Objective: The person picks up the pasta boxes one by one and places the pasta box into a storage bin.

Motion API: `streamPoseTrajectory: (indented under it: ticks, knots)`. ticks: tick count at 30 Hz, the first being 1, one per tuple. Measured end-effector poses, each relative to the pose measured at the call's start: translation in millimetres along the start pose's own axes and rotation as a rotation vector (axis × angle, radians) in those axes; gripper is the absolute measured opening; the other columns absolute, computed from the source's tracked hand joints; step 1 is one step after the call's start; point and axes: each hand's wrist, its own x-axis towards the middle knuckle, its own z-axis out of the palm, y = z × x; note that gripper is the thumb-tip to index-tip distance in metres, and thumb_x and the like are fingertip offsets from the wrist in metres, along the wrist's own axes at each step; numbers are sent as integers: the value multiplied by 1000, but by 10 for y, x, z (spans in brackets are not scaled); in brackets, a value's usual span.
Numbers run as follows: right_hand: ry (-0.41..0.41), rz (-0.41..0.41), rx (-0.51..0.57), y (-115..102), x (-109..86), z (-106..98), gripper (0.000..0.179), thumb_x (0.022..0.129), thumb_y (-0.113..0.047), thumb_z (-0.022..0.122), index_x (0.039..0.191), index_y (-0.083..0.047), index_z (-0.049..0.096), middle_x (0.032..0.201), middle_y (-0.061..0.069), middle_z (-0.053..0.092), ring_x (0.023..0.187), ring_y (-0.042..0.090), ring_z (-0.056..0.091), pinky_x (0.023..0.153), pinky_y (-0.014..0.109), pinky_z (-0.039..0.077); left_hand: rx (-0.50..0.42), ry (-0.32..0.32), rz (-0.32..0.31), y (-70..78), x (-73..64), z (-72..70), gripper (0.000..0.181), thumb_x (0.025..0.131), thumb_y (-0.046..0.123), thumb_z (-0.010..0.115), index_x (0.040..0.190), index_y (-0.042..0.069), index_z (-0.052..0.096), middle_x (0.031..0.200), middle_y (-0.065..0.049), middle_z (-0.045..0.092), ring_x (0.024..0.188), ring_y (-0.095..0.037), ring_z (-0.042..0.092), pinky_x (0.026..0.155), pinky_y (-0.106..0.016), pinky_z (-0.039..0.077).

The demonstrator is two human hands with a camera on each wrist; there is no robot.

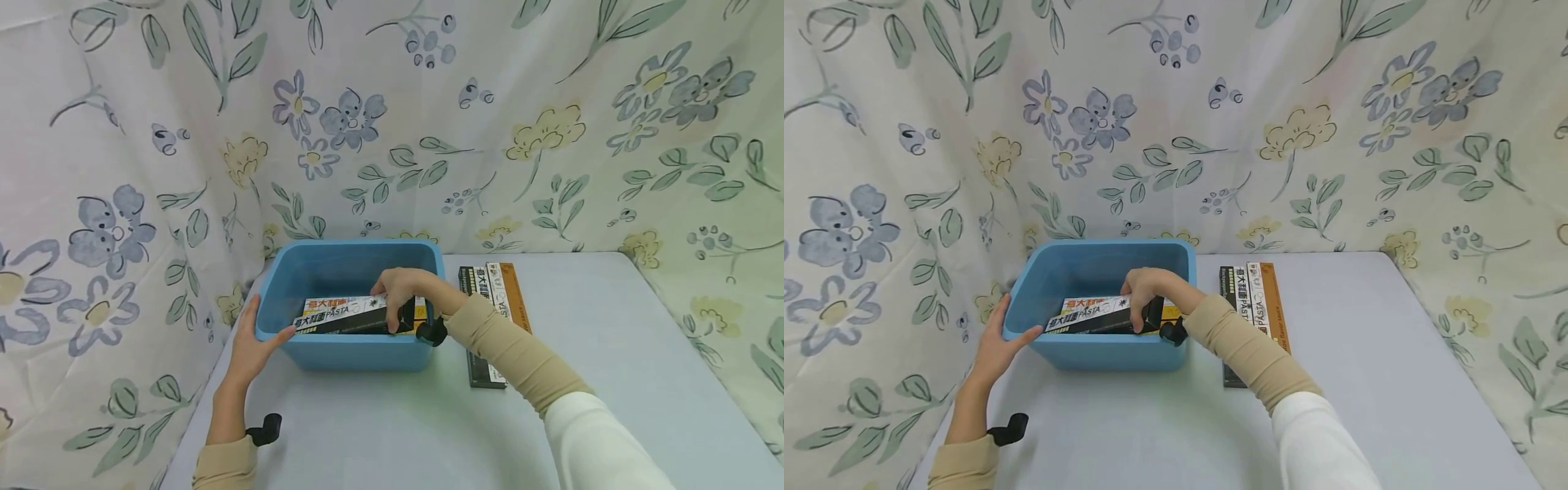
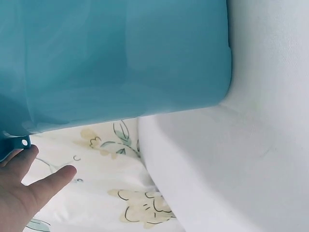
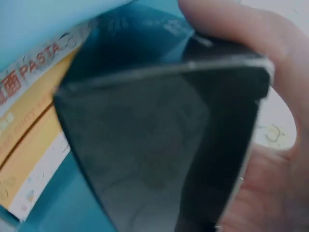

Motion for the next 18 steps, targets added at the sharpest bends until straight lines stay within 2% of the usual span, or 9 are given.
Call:
streamPoseTrajectory:
  ticks: [4, 7, 12, 15, 18]
  knots:
    - [-58, 27, -137, -20, -18, 41, 87, 73, -20, 86, 147, -8, 42, 148, 7, 45, 135, 25, 41, 106, 39, 40, -1, 1, -8, 0, -10, -3, 103, 85, 35, 71, 158, 16, 1, 162, -18, 1, 145, -44, 7, 108, -68, 16]
    - [-55, 21, -151, -15, -63, 60, 83, 76, -25, 84, 146, -7, 43, 146, 8, 47, 134, 25, 43, 106, 40, 40, -2, -1, -11, -3, -13, -1, 103, 85, 35, 71, 158, 17, 1, 162, -18, 0, 145, -45, 8, 108, -68, 17]
    - [70, -59, 36, 101, -256, 56, 70, 80, -26, 79, 139, -2, 52, 139, 10, 55, 128, 26, 51, 102, 41, 44, -8, 2, 0, -6, -9, 0, 102, 85, 35, 71, 158, 16, 1, 161, -19, 2, 144, -45, 9, 108, -68, 17]
    - [130, -131, 160, 231, -462, 44, 64, 84, -24, 75, 138, 1, 52, 139, 13, 54, 128, 29, 51, 103, 44, 43, -11, 2, 3, -9, -9, -2, 102, 85, 35, 71, 158, 15, 2, 161, -19, 2, 144, -45, 9, 108, -68, 17]
    - [207, -169, 273, 403, -721, 50, 63, 87, -22, 72, 139, 3, 49, 141, 15, 51, 132, 33, 46, 105, 49, 40, -3, 5, 1, -8, -10, -5, 102, 85, 35, 71, 158, 16, 1, 161, -19, 1, 144, -45, 8, 108, -69, 17]
